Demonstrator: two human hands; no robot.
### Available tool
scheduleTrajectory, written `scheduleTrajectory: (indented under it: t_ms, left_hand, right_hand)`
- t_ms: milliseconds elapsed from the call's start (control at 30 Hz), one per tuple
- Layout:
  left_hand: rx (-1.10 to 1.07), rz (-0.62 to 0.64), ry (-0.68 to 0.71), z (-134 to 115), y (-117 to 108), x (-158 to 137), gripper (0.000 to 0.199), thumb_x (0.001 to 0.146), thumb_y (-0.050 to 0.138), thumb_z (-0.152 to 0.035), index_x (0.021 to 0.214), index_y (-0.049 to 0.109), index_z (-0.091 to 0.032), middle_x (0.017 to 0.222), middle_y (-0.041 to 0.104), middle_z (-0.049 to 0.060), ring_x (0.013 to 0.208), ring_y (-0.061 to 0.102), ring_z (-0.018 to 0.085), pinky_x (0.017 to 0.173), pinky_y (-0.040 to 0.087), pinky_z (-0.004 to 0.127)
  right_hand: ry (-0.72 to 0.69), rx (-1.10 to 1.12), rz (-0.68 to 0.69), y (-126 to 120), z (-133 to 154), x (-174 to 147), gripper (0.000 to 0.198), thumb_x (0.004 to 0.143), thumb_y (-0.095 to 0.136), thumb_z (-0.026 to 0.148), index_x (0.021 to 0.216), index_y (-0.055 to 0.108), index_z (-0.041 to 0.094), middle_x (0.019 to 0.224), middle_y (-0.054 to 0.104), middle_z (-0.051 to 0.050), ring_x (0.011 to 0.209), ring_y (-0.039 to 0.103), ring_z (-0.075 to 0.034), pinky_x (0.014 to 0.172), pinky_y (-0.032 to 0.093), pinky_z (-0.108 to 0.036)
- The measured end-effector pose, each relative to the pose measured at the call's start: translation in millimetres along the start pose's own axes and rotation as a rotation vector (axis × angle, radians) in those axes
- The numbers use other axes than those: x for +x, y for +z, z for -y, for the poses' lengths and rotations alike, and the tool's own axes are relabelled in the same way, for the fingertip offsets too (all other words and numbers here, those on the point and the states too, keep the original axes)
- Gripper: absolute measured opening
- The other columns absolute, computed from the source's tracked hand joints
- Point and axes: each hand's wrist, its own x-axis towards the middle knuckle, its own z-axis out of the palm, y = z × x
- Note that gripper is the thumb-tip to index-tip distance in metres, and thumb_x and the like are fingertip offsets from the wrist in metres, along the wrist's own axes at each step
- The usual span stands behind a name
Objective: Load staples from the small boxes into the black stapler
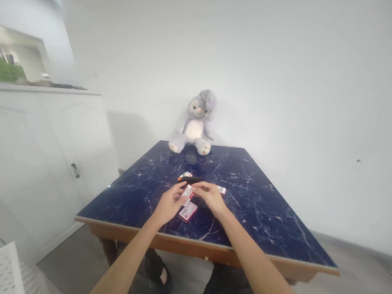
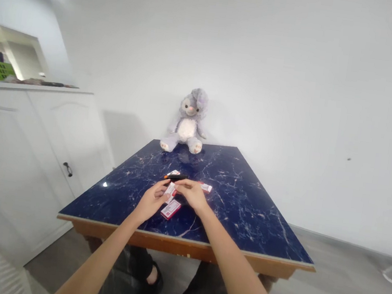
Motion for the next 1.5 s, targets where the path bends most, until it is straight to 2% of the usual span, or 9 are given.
scheduleTrajectory:
  t_ms: [367,500,600,767,900,1067,1200,1333,1500]
  left_hand:
    - [0.293,-0.194,-0.026,2.4,-2.2,0.9,0.034,0.085,0.060,-0.024,0.118,0.065,-0.023,0.095,0.071,0.007,0.079,0.066,0.020,0.079,0.051,0.033]
    - [0.695,-0.311,-0.012,8.8,-0.8,2.4,0.028,0.083,0.063,-0.023,0.111,0.069,-0.020,0.111,0.068,0.015,0.105,0.060,0.032,0.097,0.041,0.048]
    - [0.764,-0.378,0.068,4.5,0.6,0.9,0.027,0.086,0.060,-0.025,0.110,0.069,-0.019,0.117,0.067,0.016,0.114,0.055,0.033,0.102,0.036,0.049]
    - [0.709,-0.351,0.164,-9.6,0.5,-3.9,0.024,0.093,0.050,-0.025,0.102,0.072,-0.019,0.101,0.073,0.010,0.101,0.059,0.029,0.095,0.041,0.041]
    - [0.715,-0.305,0.190,-9.2,0.2,-4.4,0.025,0.093,0.051,-0.025,0.104,0.072,-0.019,0.102,0.074,0.010,0.103,0.059,0.030,0.096,0.041,0.041]
    - [0.645,-0.345,0.101,0.4,-4.3,-0.7,0.024,0.093,0.051,-0.027,0.100,0.073,-0.020,0.097,0.075,0.009,0.096,0.063,0.028,0.091,0.043,0.041]
    - [0.607,-0.407,0.099,-1.0,-5.4,-1.6,0.022,0.091,0.052,-0.025,0.099,0.072,-0.020,0.098,0.074,0.009,0.097,0.063,0.027,0.091,0.045,0.040]
    - [0.395,-0.425,0.105,-7.1,-0.9,-6.7,0.023,0.092,0.053,-0.031,0.101,0.071,-0.020,0.098,0.072,0.009,0.089,0.065,0.023,0.085,0.049,0.036]
    - [-0.176,-0.240,-0.075,-4.7,0.7,-5.3,0.056,0.096,0.044,-0.053,0.142,0.045,-0.021,0.084,0.070,0.005,0.052,0.060,0.014,0.051,0.048,0.026]
  right_hand:
    - [-0.348,-0.600,0.024,-5.0,4.4,-11.2,0.027,0.081,0.059,0.020,0.104,0.073,0.019,0.106,0.073,-0.008,0.091,0.068,-0.021,0.089,0.053,-0.037]
    - [-0.408,-0.756,0.424,-15.6,10.8,-27.7,0.047,0.071,0.065,0.012,0.116,0.069,0.023,0.124,0.068,-0.006,0.112,0.063,-0.024,0.102,0.047,-0.040]
    - [-0.326,-0.783,0.459,-21.6,6.4,-29.2,0.046,0.073,0.072,0.018,0.119,0.069,0.023,0.118,0.071,-0.005,0.103,0.066,-0.024,0.097,0.049,-0.039]
    - [-0.352,-0.795,0.162,-18.7,-4.4,-20.4,0.041,0.080,0.074,0.028,0.120,0.067,0.018,0.115,0.071,-0.009,0.095,0.067,-0.022,0.089,0.052,-0.037]
    - [-0.394,-0.846,0.208,-21.4,1.8,-19.2,0.031,0.082,0.072,0.034,0.110,0.071,0.020,0.107,0.073,-0.007,0.095,0.067,-0.022,0.090,0.051,-0.037]
    - [-0.302,-1.054,-0.340,-60.9,7.6,-6.3,0.039,0.082,0.067,0.036,0.118,0.066,0.020,0.119,0.068,-0.012,0.112,0.061,-0.030,0.100,0.045,-0.046]
    - [-0.100,-1.156,-0.266,-90.5,7.1,-2.7,0.046,0.075,0.075,0.037,0.116,0.067,0.019,0.108,0.072,-0.013,0.097,0.067,-0.030,0.090,0.050,-0.042]
    - [-0.325,-1.008,-0.465,-73.3,22.5,-9.5,0.041,0.089,0.061,0.046,0.120,0.064,0.019,0.108,0.072,-0.011,0.090,0.067,-0.026,0.087,0.051,-0.040]
    - [-0.538,-0.926,0.055,-13.4,27.6,-5.8,0.041,0.090,0.065,0.042,0.125,0.065,0.022,0.122,0.069,-0.010,0.104,0.065,-0.026,0.097,0.050,-0.041]
